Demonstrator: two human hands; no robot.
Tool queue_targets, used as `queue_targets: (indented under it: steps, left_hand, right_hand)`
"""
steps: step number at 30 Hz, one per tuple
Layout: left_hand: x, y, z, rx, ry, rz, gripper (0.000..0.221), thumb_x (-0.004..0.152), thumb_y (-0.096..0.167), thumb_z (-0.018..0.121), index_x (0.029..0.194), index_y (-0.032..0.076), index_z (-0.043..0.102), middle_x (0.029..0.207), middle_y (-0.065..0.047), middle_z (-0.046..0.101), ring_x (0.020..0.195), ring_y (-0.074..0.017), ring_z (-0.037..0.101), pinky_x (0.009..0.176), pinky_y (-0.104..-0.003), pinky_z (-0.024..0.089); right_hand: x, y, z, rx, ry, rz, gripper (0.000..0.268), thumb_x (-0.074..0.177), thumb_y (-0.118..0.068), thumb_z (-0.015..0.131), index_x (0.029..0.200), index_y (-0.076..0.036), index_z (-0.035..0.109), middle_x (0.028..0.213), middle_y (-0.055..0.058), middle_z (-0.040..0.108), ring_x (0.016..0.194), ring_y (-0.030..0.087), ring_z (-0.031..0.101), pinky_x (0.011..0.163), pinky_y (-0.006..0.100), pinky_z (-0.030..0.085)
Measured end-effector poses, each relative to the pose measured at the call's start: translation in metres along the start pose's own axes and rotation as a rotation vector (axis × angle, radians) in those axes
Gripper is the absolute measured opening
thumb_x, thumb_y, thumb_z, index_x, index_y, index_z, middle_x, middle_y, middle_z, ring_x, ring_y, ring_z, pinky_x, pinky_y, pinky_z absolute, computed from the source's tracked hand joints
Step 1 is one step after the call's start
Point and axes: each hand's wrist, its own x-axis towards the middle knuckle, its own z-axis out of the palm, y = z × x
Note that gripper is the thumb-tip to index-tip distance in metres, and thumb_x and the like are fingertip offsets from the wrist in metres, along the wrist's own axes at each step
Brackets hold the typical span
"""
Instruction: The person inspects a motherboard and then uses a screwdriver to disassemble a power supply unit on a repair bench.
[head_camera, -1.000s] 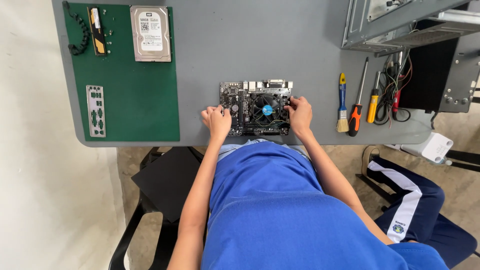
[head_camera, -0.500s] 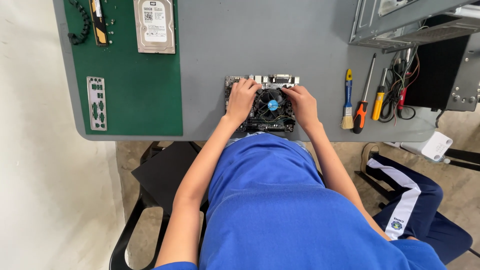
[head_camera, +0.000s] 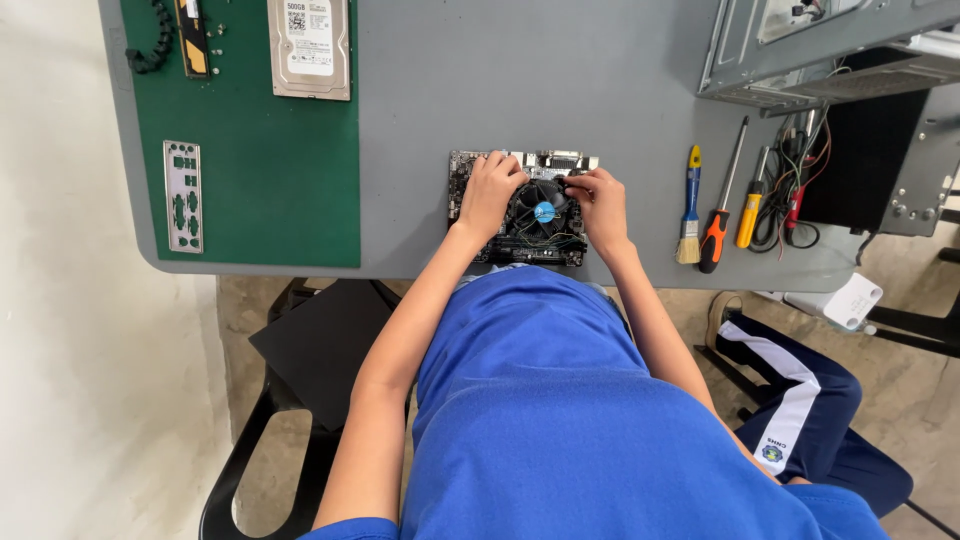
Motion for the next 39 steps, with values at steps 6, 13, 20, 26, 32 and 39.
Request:
queue_targets:
  steps: [6, 13, 20, 26, 32, 39]
  left_hand:
    - [-0.002, -0.015, 0.03, 0.071, 0.033, 0.039, 0.011, 0.09, 0.02, 0.075, 0.087, 0.017, 0.064, 0.083, 0.005, 0.045, 0.086, -0.0132, 0.043, 0.078, -0.03, 0.037]
    - [-0.009, -0.031, 0.038, 0.16, 0.015, 0.13, 0.021, 0.086, 0.032, 0.071, 0.093, 0.017, 0.058, 0.088, 0.003, 0.046, 0.092, -0.0159, 0.045, 0.08, -0.031, 0.038]
    - [-0.008, -0.023, 0.02, 0.165, -0.013, 0.127, 0.023, 0.084, 0.028, 0.075, 0.095, 0.016, 0.058, 0.088, 0.004, 0.045, 0.09, -0.0151, 0.044, 0.08, -0.03, 0.038]
    - [-0.005, -0.014, 0.008, 0.177, 0.008, 0.09, 0.021, 0.088, 0.028, 0.072, 0.094, 0.016, 0.056, 0.087, 0.004, 0.043, 0.088, -0.0151, 0.043, 0.079, -0.03, 0.037]
    - [-0.007, -0.002, -0.004, 0.101, 0.032, 0.04, 0.014, 0.091, 0.023, 0.071, 0.095, 0.016, 0.059, 0.087, 0.004, 0.046, 0.089, -0.0133, 0.046, 0.078, -0.028, 0.038]
    - [-0.008, -0.001, -0.003, 0.035, 0.067, 0.089, 0.009, 0.091, 0.016, 0.072, 0.096, 0.017, 0.064, 0.086, 0.005, 0.052, 0.09, -0.0137, 0.048, 0.078, -0.027, 0.04]
  right_hand:
    - [0.008, 0.004, -0.001, 0.126, -0.032, -0.088, 0.027, 0.089, 0.008, 0.073, 0.098, -0.016, 0.082, 0.088, 0.007, 0.068, 0.087, 0.029, 0.07, 0.079, 0.038, 0.056]
    - [0.007, -0.009, -0.006, 0.159, -0.045, -0.139, 0.034, 0.09, 0.017, 0.066, 0.099, -0.012, 0.081, 0.091, 0.01, 0.069, 0.09, 0.031, 0.07, 0.084, 0.041, 0.056]
    - [0.005, -0.015, -0.012, 0.183, -0.028, -0.185, 0.042, 0.092, 0.018, 0.063, 0.117, -0.012, 0.077, 0.095, 0.008, 0.074, 0.096, 0.03, 0.068, 0.086, 0.042, 0.058]
    - [0.007, -0.008, -0.013, 0.132, -0.048, -0.223, 0.039, 0.097, 0.013, 0.06, 0.114, -0.016, 0.079, 0.098, 0.003, 0.077, 0.097, 0.025, 0.068, 0.089, 0.039, 0.056]
    - [0.01, -0.004, -0.022, 0.141, -0.087, -0.25, 0.035, 0.094, 0.015, 0.062, 0.11, -0.011, 0.079, 0.094, 0.009, 0.076, 0.091, 0.03, 0.068, 0.087, 0.044, 0.056]
    - [0.004, -0.001, -0.02, 0.106, -0.085, -0.265, 0.031, 0.096, 0.013, 0.061, 0.103, -0.011, 0.08, 0.093, 0.009, 0.073, 0.091, 0.03, 0.068, 0.086, 0.044, 0.055]
